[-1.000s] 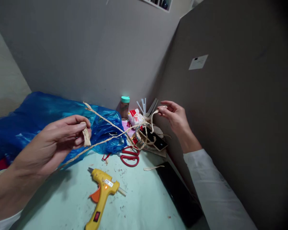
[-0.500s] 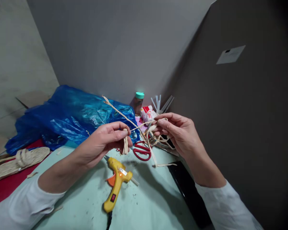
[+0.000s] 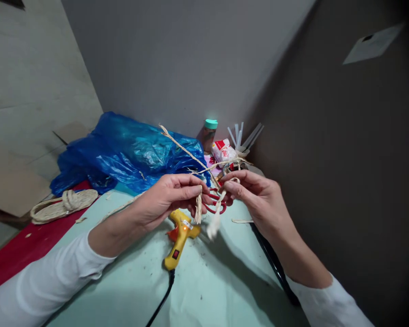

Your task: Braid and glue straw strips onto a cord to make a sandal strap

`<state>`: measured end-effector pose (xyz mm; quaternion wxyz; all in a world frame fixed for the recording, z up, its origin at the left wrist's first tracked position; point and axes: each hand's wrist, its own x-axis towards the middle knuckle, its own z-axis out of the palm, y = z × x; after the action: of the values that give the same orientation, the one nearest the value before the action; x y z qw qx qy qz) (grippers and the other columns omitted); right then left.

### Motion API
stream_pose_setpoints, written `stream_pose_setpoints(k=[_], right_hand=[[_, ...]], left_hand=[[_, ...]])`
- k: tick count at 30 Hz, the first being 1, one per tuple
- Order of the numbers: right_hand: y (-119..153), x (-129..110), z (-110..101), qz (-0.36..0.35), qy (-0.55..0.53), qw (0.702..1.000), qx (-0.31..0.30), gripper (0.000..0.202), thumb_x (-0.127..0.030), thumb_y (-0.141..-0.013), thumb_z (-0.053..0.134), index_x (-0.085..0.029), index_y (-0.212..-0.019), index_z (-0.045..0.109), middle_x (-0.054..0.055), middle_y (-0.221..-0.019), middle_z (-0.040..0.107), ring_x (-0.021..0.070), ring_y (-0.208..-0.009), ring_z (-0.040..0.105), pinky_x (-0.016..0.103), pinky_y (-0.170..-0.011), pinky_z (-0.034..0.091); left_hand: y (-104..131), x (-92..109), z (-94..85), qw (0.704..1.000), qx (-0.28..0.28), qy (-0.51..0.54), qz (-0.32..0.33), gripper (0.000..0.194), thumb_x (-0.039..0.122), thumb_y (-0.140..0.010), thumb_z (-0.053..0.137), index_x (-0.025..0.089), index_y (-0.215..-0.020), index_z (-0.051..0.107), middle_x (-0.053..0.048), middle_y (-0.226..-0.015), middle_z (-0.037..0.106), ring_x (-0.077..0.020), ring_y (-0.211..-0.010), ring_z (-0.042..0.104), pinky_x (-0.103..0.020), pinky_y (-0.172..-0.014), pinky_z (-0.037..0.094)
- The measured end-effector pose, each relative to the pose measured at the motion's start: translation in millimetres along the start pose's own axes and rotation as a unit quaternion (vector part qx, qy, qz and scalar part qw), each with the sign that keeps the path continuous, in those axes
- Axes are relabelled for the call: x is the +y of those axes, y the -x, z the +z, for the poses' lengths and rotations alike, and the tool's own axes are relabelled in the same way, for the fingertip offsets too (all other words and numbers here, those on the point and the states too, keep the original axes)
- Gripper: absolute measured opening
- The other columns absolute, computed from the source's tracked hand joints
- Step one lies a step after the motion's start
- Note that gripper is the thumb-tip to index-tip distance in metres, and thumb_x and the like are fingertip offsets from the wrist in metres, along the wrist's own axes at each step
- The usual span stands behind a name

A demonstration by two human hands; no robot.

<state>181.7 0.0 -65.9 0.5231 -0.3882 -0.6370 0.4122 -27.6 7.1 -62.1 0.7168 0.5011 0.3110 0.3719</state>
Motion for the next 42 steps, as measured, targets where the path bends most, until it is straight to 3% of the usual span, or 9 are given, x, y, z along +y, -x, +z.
stream_pose_setpoints(k=[4,8,11,14,18,24,28,34,42], right_hand=[[9.8,12.6,-9.3,-0.033,0.201,0.979,-0.028,0.013,-0.029,-0.091,0.061,-0.018,-0.092,0.069,0.002,-0.076,0.07,0.0147,-0.064,0.064,0.026,-0.06,0.05],[11.1,45.5,-15.3,-0.109,0.419,0.899,-0.065,0.019,-0.019,-0.093,0.051,-0.015,-0.1,0.069,0.01,-0.09,0.072,0.0237,-0.078,0.065,0.035,-0.069,0.05],[12.8,62.6,-10.1,-0.175,0.472,0.863,-0.046,0.027,-0.018,-0.093,0.048,-0.012,-0.112,0.066,0.017,-0.112,0.067,0.0309,-0.098,0.06,0.045,-0.084,0.048],[21.0,57.8,4.1,-0.166,0.403,0.898,-0.057,0.025,-0.022,-0.094,0.05,-0.016,-0.111,0.067,0.014,-0.114,0.067,0.0278,-0.102,0.06,0.042,-0.089,0.047],[38.6,35.1,30.6,-0.033,0.235,0.962,-0.139,0.019,-0.03,-0.095,0.054,-0.02,-0.098,0.07,0.006,-0.098,0.072,0.0196,-0.086,0.065,0.03,-0.077,0.048],[56.9,31.2,55.7,0.078,0.143,0.962,-0.22,0.022,-0.033,-0.094,0.055,-0.017,-0.085,0.067,-0.002,-0.069,0.061,0.0119,-0.06,0.051,0.023,-0.058,0.039],[61.8,38.1,55.5,0.07,0.168,0.96,-0.212,0.035,-0.036,-0.098,0.044,-0.017,-0.075,0.061,-0.003,-0.062,0.052,0.0109,-0.055,0.044,0.024,-0.054,0.033],[68.7,45.8,55.5,0.017,0.231,0.95,-0.207,0.033,-0.031,-0.1,0.037,-0.018,-0.081,0.06,-0.001,-0.064,0.058,0.0117,-0.052,0.049,0.024,-0.053,0.033],[76.1,47.6,58.7,-0.133,0.244,0.945,-0.17,0.028,-0.016,-0.096,0.042,-0.021,-0.068,0.044,-0.004,-0.056,0.044,0.0088,-0.045,0.042,0.021,-0.05,0.032]], left_hand=[[11.7,-9.2,-9.8,0.997,0.054,-0.055,-0.008,0.016,0.026,-0.08,0.073,0.012,-0.089,0.073,-0.004,-0.078,0.068,-0.0099,-0.067,0.061,-0.019,-0.062,0.048],[23.3,-18.1,-18.9,0.993,0.094,-0.075,-0.014,0.016,0.027,-0.08,0.074,0.013,-0.088,0.074,-0.003,-0.078,0.067,-0.0084,-0.064,0.058,-0.019,-0.06,0.047],[28.7,-26.2,-22.1,0.99,0.116,-0.073,-0.013,0.013,0.024,-0.08,0.073,0.013,-0.085,0.073,-0.002,-0.076,0.066,-0.0068,-0.059,0.057,-0.019,-0.057,0.046],[32.3,-34.6,-22.6,0.989,0.132,-0.059,-0.009,0.014,0.025,-0.079,0.074,0.013,-0.086,0.072,-0.002,-0.075,0.066,-0.0065,-0.055,0.056,-0.019,-0.055,0.046],[34.9,-45.3,-18.9,0.988,0.154,-0.021,0.01,0.015,0.026,-0.078,0.076,0.014,-0.086,0.072,-0.001,-0.076,0.066,-0.0079,-0.059,0.058,-0.02,-0.058,0.048],[34.8,-63.0,-14.1,0.984,0.17,0.026,0.045,0.01,0.022,-0.078,0.075,0.015,-0.085,0.072,0.0,-0.074,0.066,-0.0075,-0.062,0.059,-0.017,-0.06,0.048],[34.3,-69.1,-16.0,0.983,0.176,-0.005,0.051,0.009,0.022,-0.078,0.075,0.016,-0.084,0.072,0.0,-0.074,0.067,-0.0092,-0.064,0.061,-0.018,-0.061,0.049],[39.8,-67.0,-17.9,0.981,0.16,-0.105,0.034,0.003,0.016,-0.075,0.072,0.014,-0.076,0.073,-0.001,-0.067,0.067,-0.0092,-0.055,0.058,-0.02,-0.056,0.048],[48.0,-66.6,-16.4,0.984,0.158,-0.075,0.031,0.006,0.017,-0.069,0.075,0.011,-0.068,0.075,-0.005,-0.063,0.068,-0.011,-0.046,0.059,-0.022,-0.046,0.046]])
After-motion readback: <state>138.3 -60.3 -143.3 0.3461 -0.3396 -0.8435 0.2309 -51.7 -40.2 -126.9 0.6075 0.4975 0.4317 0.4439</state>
